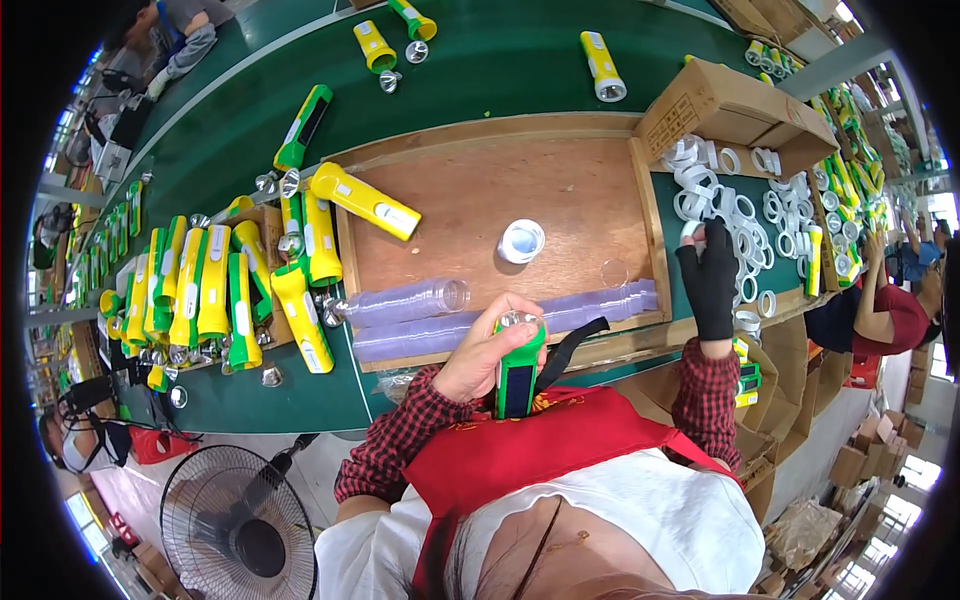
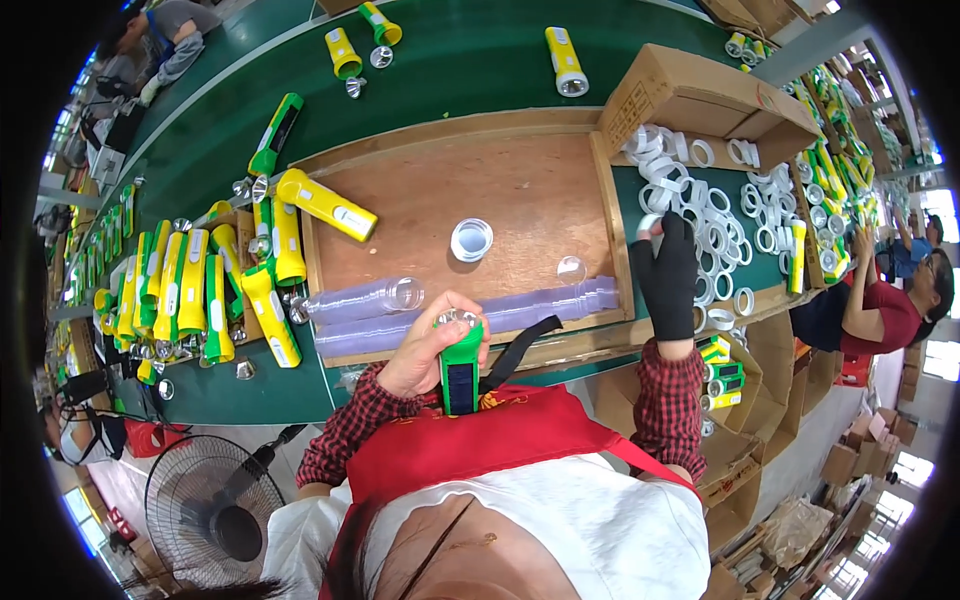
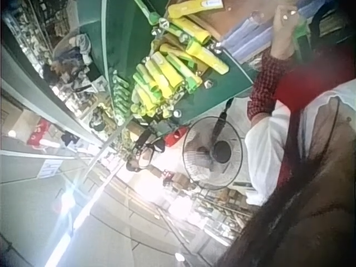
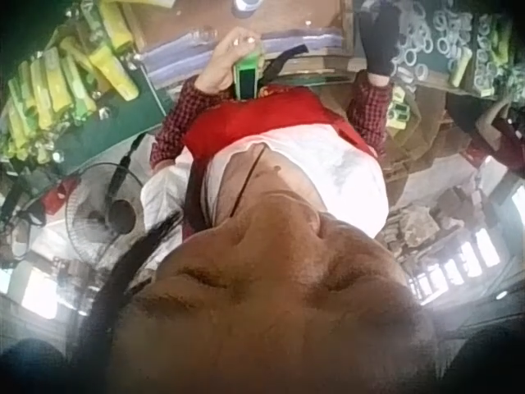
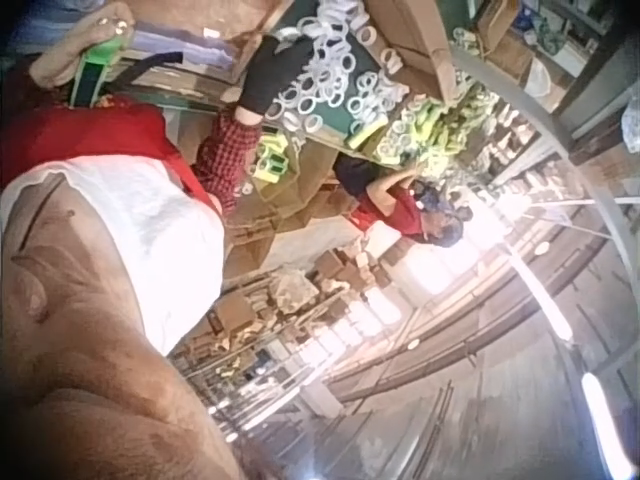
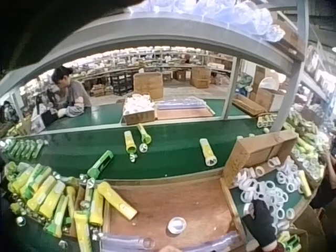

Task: Assembling the components of hand-held flashlights on a production conveyor belt.

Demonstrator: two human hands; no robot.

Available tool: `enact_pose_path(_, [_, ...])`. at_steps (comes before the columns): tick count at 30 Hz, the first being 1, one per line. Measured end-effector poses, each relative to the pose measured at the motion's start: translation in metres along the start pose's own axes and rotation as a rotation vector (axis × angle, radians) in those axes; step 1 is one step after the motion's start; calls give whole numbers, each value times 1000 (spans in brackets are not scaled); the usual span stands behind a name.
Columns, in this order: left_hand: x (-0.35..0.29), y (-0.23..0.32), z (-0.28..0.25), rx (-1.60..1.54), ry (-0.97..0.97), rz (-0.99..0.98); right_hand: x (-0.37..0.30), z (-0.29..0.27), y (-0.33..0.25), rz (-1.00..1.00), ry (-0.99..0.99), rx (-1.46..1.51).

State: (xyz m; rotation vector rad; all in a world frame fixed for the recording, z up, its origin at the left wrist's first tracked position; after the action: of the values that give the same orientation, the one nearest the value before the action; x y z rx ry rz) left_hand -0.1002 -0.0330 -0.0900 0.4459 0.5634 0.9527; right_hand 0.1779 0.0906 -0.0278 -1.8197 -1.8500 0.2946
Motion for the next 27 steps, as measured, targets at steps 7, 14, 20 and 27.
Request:
enact_pose_path(7, [-8,4,18,-10,-114,38,-62,51,-174,-207,-549,1011])
enact_pose_path(14, [-16,-2,11,-4,-63,-13,-98,61,-221,-572,-559,849])
enact_pose_path(20, [-15,-9,11,16,-150,31,-110,50,-229,-712,-525,684])
enact_pose_path(27, [1,-13,-14,205,-138,126,-98,43,-233,-751,-380,577])
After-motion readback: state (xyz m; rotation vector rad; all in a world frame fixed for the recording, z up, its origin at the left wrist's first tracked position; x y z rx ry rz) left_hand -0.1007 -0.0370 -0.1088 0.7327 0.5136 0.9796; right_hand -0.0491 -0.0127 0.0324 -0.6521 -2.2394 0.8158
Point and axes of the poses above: each hand's wrist, its own x-axis towards the middle knuckle, its own z-axis out of the palm, y = z × x, the point moved 10 cm from there along x, towards the middle knuckle, and after that the axes turned 3 degrees about z, right-handed, at the moved point
